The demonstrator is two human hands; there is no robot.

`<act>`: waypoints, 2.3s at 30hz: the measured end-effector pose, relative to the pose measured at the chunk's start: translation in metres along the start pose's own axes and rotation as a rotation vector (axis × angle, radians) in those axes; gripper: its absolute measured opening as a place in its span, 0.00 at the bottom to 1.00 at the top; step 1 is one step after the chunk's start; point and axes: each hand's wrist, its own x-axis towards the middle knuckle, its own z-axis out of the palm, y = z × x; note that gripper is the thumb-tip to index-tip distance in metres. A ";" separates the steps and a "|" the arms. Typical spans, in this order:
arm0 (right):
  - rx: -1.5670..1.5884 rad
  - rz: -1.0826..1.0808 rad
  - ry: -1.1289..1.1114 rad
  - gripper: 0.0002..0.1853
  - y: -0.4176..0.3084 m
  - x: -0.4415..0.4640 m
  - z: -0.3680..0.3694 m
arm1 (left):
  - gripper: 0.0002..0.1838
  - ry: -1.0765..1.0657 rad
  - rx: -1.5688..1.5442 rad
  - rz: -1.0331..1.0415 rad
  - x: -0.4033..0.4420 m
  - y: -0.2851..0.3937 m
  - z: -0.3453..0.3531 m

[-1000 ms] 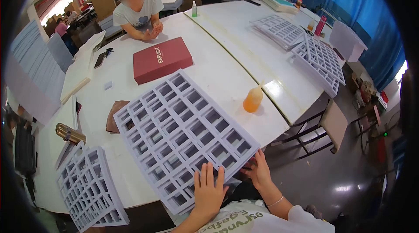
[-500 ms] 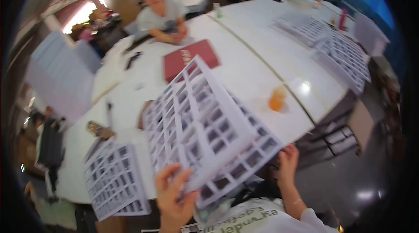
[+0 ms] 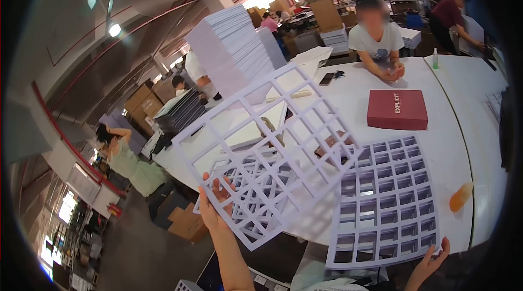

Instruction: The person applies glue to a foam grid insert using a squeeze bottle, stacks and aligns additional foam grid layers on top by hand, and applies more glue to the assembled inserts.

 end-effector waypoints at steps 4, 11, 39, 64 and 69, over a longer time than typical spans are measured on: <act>-0.350 -0.482 0.143 0.14 -0.041 0.014 -0.005 | 0.21 0.019 -0.081 -0.022 -0.006 -0.007 -0.034; -0.196 -0.193 -0.081 0.18 0.017 0.005 -0.007 | 0.21 -0.020 -0.122 -0.074 -0.013 -0.020 -0.070; 0.868 0.630 -0.834 0.25 -0.084 0.035 0.143 | 0.24 -0.296 -0.372 -0.499 -0.033 -0.044 -0.146; 0.690 0.552 -0.747 0.12 -0.094 0.023 0.130 | 0.23 0.087 -0.047 -0.187 -0.046 -0.053 -0.140; 0.646 0.503 -0.744 0.11 -0.082 0.020 0.135 | 0.24 0.291 0.000 -0.195 -0.053 -0.052 -0.161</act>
